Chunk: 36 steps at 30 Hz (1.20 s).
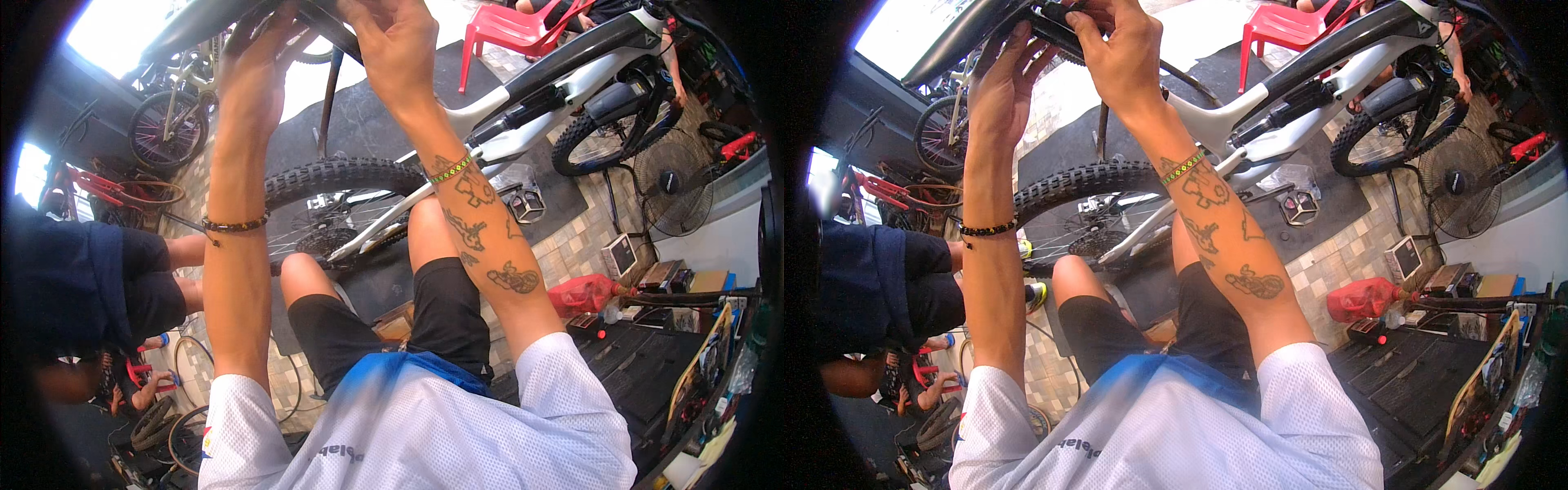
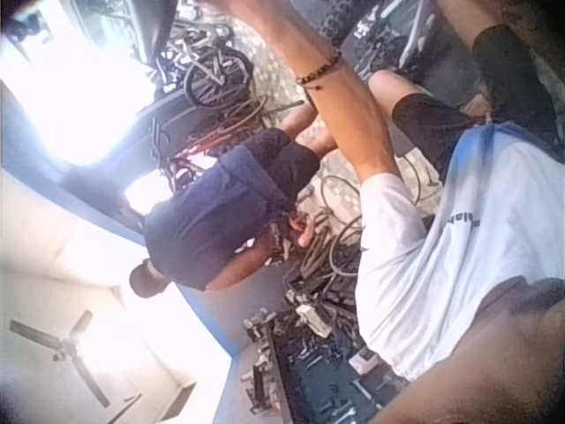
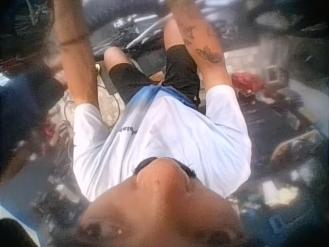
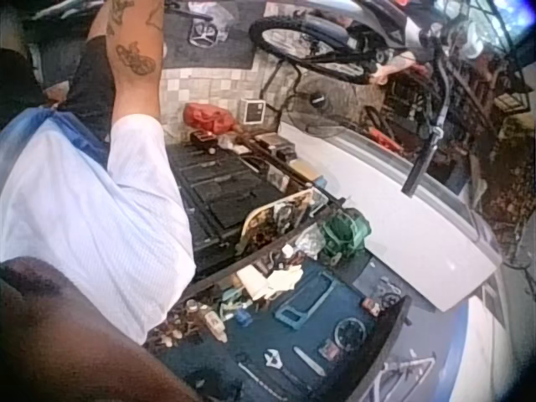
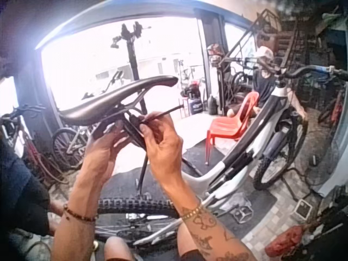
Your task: The person adjusts the bicycle seat by loosening the seat post clamp, repositioning the saddle, and tightening the clamp. They use an Allen key to secure the seat post and make fine adjustments to the seat angle.
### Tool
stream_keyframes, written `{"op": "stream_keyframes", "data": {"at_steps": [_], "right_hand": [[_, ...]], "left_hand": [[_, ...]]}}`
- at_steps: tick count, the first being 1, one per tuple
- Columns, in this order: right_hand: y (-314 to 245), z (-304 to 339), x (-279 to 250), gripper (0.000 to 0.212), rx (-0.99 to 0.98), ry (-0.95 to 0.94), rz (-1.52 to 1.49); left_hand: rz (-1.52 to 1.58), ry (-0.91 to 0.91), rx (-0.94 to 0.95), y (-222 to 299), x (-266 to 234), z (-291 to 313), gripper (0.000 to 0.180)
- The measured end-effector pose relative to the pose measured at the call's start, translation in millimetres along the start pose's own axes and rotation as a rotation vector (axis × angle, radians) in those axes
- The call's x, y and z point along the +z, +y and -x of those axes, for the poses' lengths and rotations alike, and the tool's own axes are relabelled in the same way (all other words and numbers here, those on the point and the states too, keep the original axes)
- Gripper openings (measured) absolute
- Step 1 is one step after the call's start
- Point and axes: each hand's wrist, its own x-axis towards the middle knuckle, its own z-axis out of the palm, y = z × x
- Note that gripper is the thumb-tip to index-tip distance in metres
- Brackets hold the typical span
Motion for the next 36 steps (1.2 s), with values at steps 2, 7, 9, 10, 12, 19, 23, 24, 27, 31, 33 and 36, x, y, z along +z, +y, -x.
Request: {"op": "stream_keyframes", "data": {"at_steps": [2, 7, 9, 10, 12, 19, 23, 24, 27, 31, 33, 36], "right_hand": [[1, 1, 2, 0.017, -0.033, 0.005, -0.008], [7, -9, 5, 0.015, 0.062, 0.04, -0.143], [4, -10, 8, 0.015, 0.029, 0.065, -0.037], [0, -8, 10, 0.015, 0.014, 0.079, 0.052], [-12, -5, 20, 0.023, 0.002, 0.11, 0.187], [12, -32, 52, 0.062, 0.051, 0.297, 0.692], [32, -37, 49, 0.075, -0.219, 0.367, 0.926], [33, -35, 42, 0.08, -0.366, 0.159, 1.742], [35, -41, 50, 0.082, 0.009, 0.189, 0.951], [44, -45, 50, 0.084, 0.03, 0.167, 0.95], [85, -74, -2, 0.087, -0.193, -0.033, 1.414], [22, -54, 44, 0.083, 0.162, 0.202, 0.704]], "left_hand": [[0.016, -0.017, -0.002, 0, -3, 1, 0.028], [-0.012, 0.0, 0.011, -2, 7, 1, 0.028], [-0.011, 0.0, 0.015, -2, 9, 3, 0.029], [-0.007, -0.005, 0.017, -2, 9, 4, 0.029], [-0.015, -0.02, 0.003, -1, 5, 6, 0.03], [0.109, -0.107, -0.042, 7, 6, 0, 0.028], [0.202, -0.155, -0.065, 4, 4, -11, 0.032], [0.19, -0.115, -0.051, 2, 6, -10, 0.032], [0.149, -0.066, -0.038, -1, 0, -9, 0.034], [0.124, -0.048, -0.021, -8, -3, -9, 0.036], [0.179, -0.132, -0.012, -8, 31, -20, 0.036], [0.119, -0.073, -0.01, -4, 2, -9, 0.036]]}}
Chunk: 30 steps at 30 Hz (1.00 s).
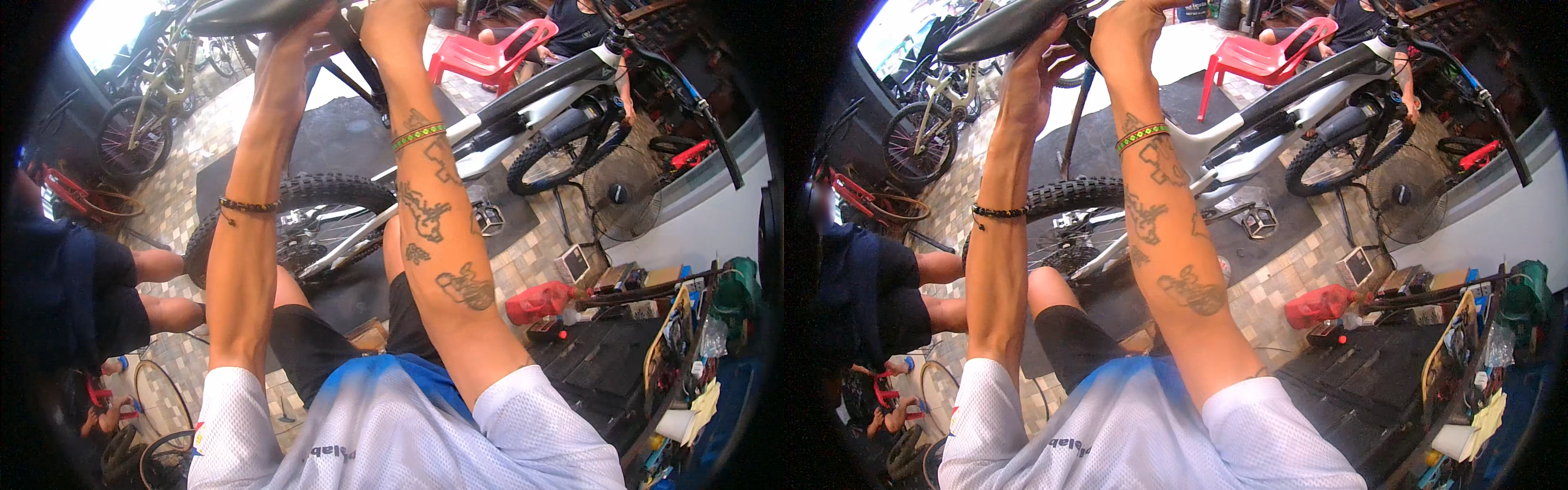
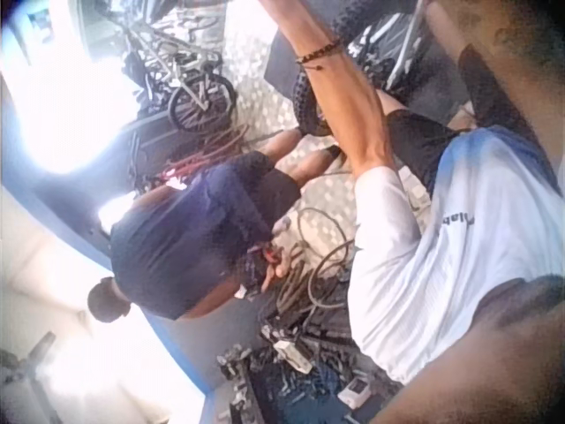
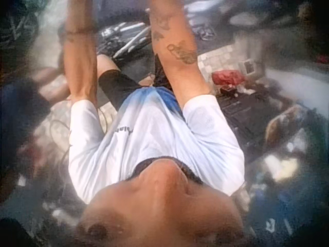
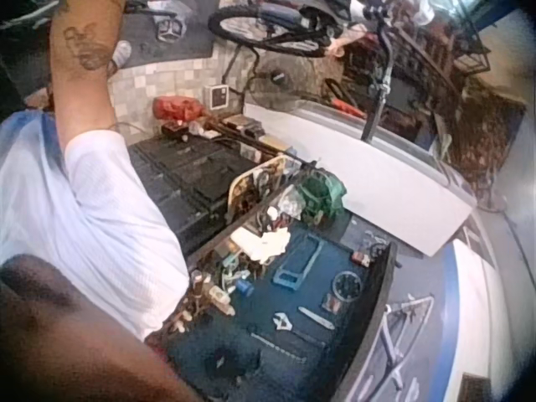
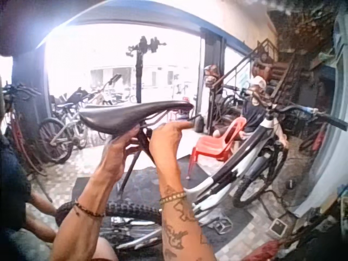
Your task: The person adjusts the bicycle seat by loosening the seat post clamp, repositioning the saddle, and tightening the clamp. They use an Allen key to secure the seat post and make fine adjustments to the seat angle.
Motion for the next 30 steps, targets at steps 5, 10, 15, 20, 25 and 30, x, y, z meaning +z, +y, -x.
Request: {"op": "stream_keyframes", "data": {"at_steps": [5, 10, 15, 20, 25, 30], "right_hand": [[34, -51, 5, 0.037, -0.761, -0.43, 1.178], [34, -49, 13, 0.03, -0.813, -0.441, 1.289], [13, 0, -5, 0.061, 0.075, -0.008, -0.127], [38, -4, -4, 0.067, -0.144, 0.161, -0.237], [46, -2, -55, 0.074, 0.084, -0.053, -0.217], [71, 102, -133, 0.024, 0.526, -0.016, -0.596]], "left_hand": [[-0.047, -0.015, 0.031, 5, 7, 0, 0.034], [-0.079, -0.06, -0.02, 8, -3, -5, 0.036], [-0.073, -0.18, -0.054, 23, -16, 12, 0.034], [-0.233, 0.206, -0.053, 55, -96, -5, 0.039], [-0.488, 0.221, 0.241, 148, -90, -22, 0.046], [-0.763, -0.374, 0.264, 211, -12, -23, 0.054]]}}
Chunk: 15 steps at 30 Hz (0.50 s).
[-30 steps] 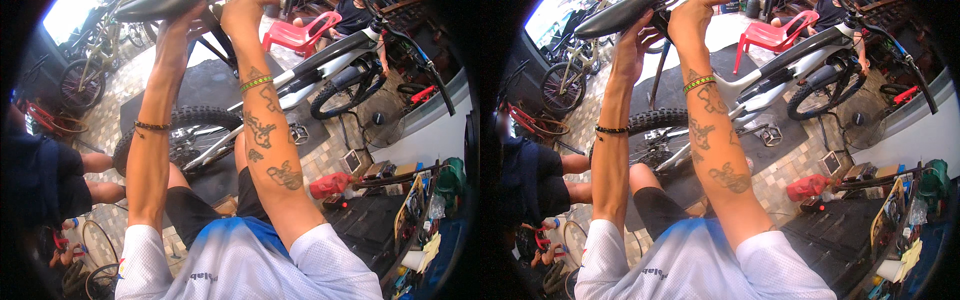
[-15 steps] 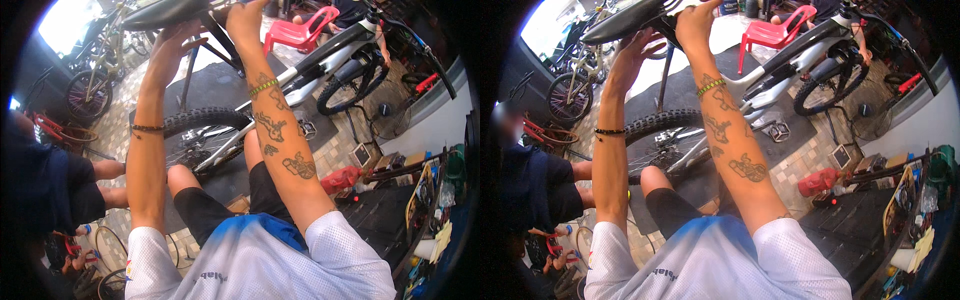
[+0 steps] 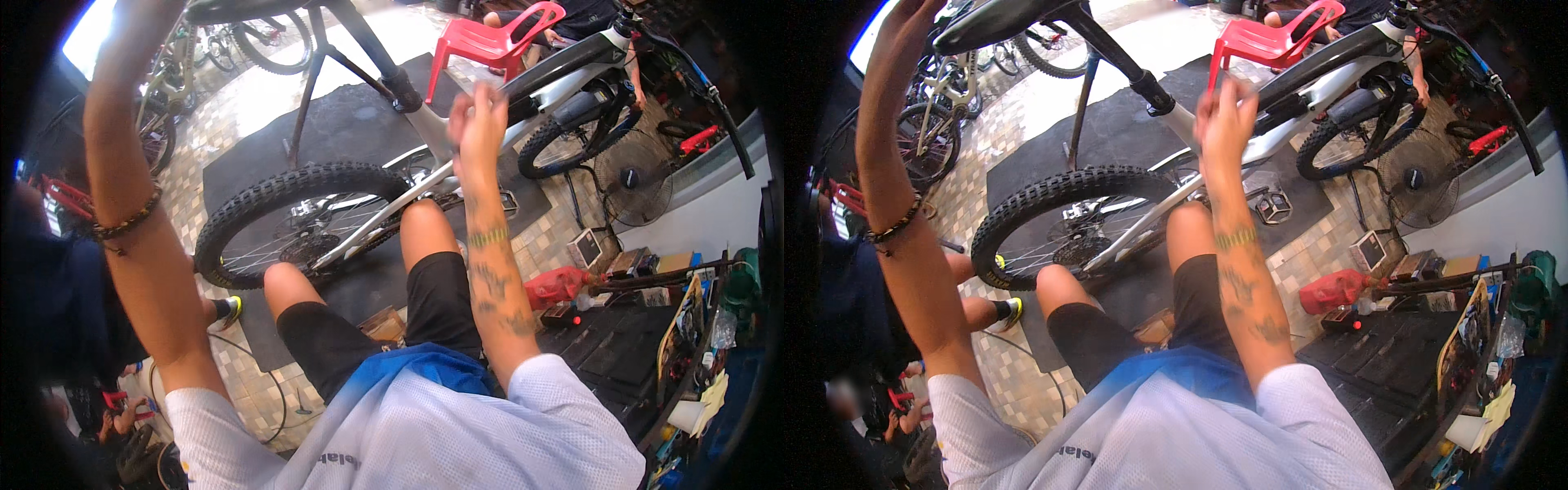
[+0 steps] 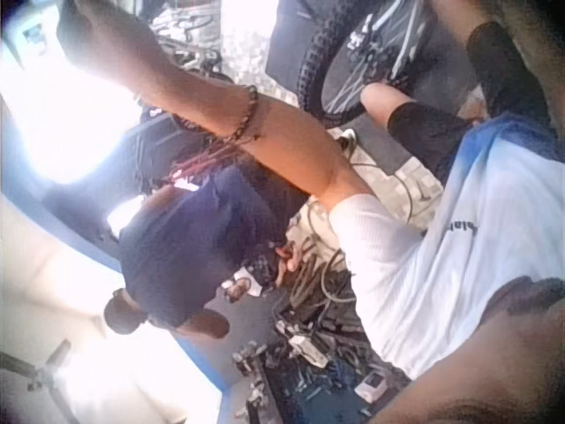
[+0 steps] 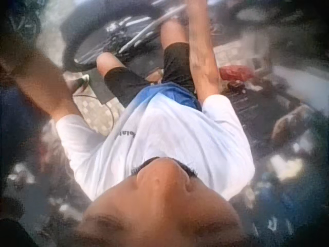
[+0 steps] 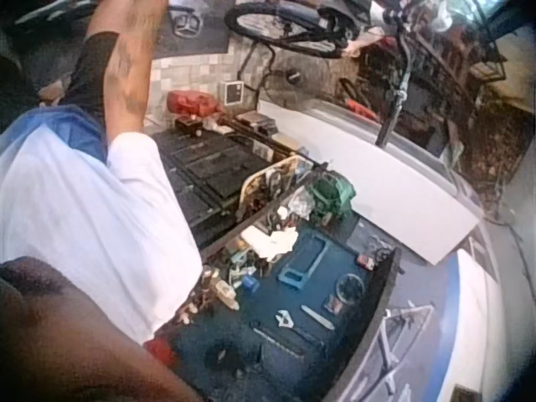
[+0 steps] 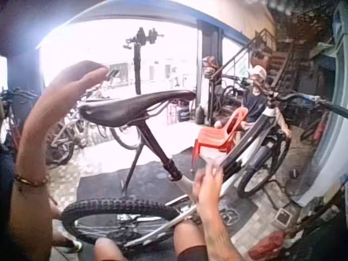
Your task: The person adjusts the bicycle seat by loosening the seat post clamp, repositioning the saddle, and tightening the clamp. They use an Allen key to secure the seat post and make fine adjustments to the seat angle.
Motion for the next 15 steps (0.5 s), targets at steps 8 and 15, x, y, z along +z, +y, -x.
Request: {"op": "stream_keyframes", "data": {"at_steps": [8, 15], "right_hand": [[119, 177, -195, 0.038, 0.991, -0.185, -0.066], [140, 133, -194, 0.046, 1.023, -0.107, -0.145]], "left_hand": [[-0.594, -0.26, -0.276, -44, 68, -43, 0.062], [-0.687, -0.441, -0.146, -12, 65, -47, 0.077]]}}
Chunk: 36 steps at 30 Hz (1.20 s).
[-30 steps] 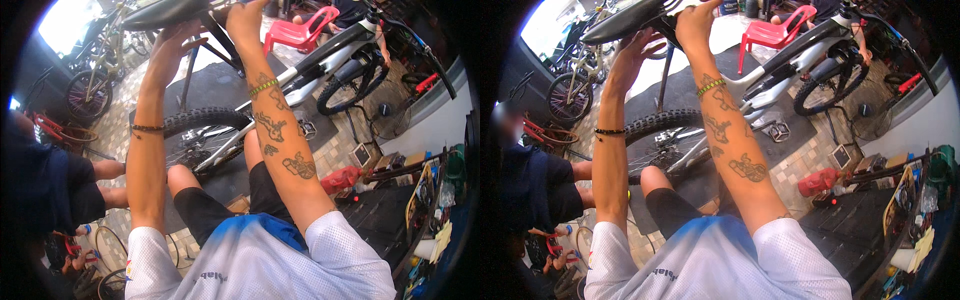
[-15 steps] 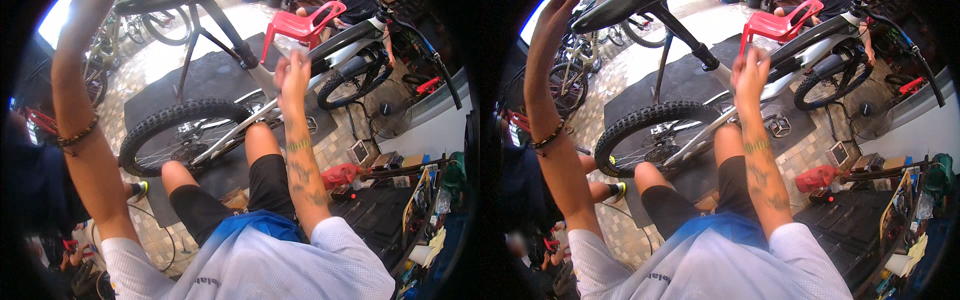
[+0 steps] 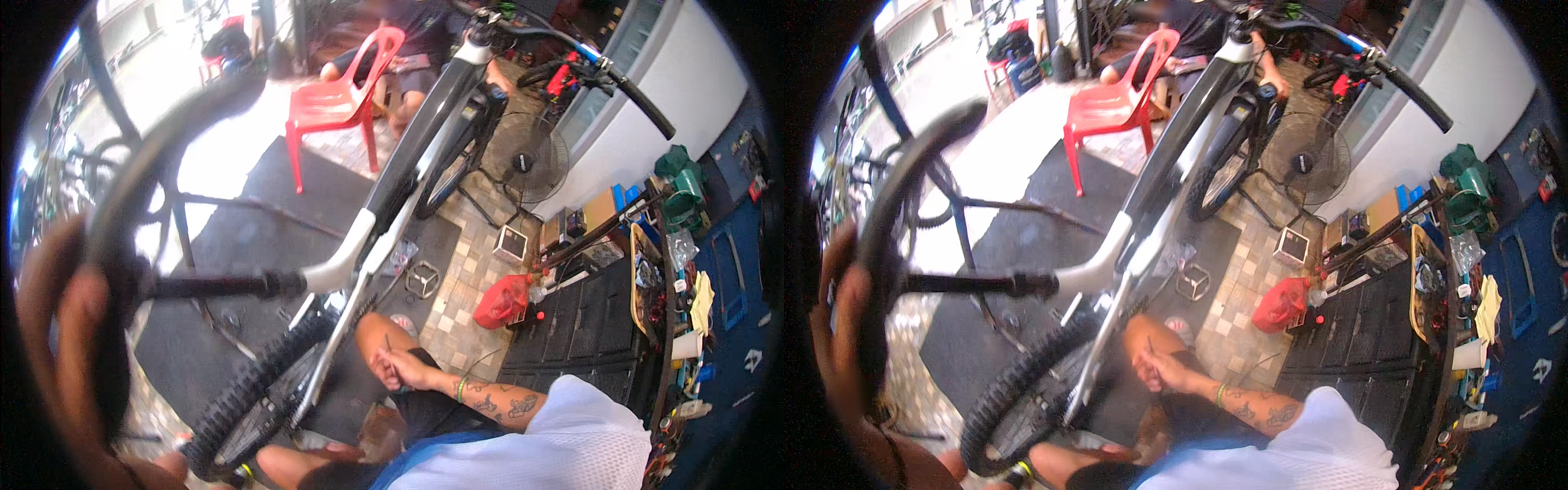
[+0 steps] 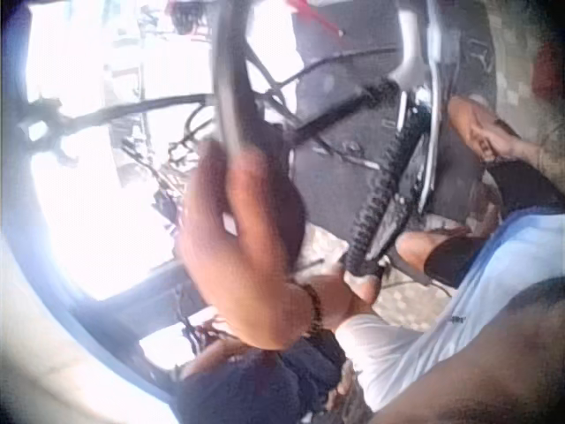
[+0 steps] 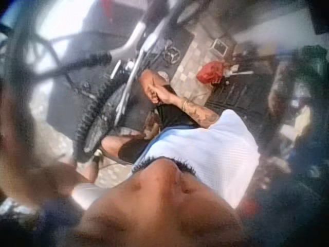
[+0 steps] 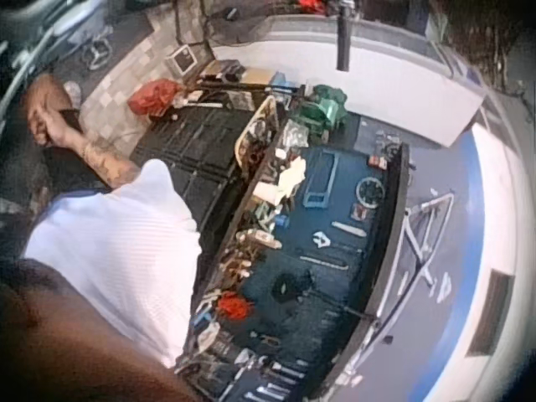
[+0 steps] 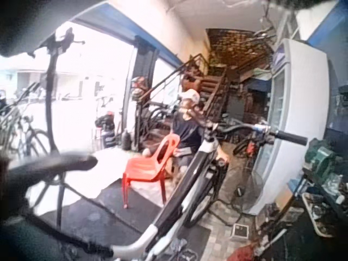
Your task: The person adjusts the bicycle seat by loosening the seat post clamp, repositioning the saddle, and tightening the clamp. They use an Allen key to secure the seat post and make fine adjustments to the seat angle.
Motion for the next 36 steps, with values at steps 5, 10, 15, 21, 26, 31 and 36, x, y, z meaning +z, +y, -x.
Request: {"op": "stream_keyframes", "data": {"at_steps": [5, 10, 15, 21, 26, 31, 36], "right_hand": [[-8, -6, 23, 0.054, -0.076, 0.044, 0.096], [-59, 71, 87, 0.048, -0.331, 0.383, 0.597], [-135, 180, 134, 0.035, -0.541, 0.83, 1.05], [-171, 279, 141, 0.042, -0.412, 1.034, 0.708], [-99, 292, 157, 0.043, -0.832, 1.173, -0.091], [-86, 371, 271, 0.036, -1.112, 1.13, -0.365], [-51, 428, 342, 0.067, -1.534, 1.31, -0.394]], "left_hand": [[0.008, -0.045, -0.015, -9, -6, -20, 0.062], [0.089, -0.25, -0.167, 22, -56, -51, 0.053], [0.377, -0.357, -0.172, 32, -27, -102, 0.081], [0.191, -0.394, -0.058, 21, 3, -116, 0.057], [0.27, -0.571, 0.06, 41, -30, -142, 0.061], [0.167, -0.524, 0.176, 10, -1, -141, 0.072], [0.285, -0.503, 0.215, 1, 11, -143, 0.071]]}}
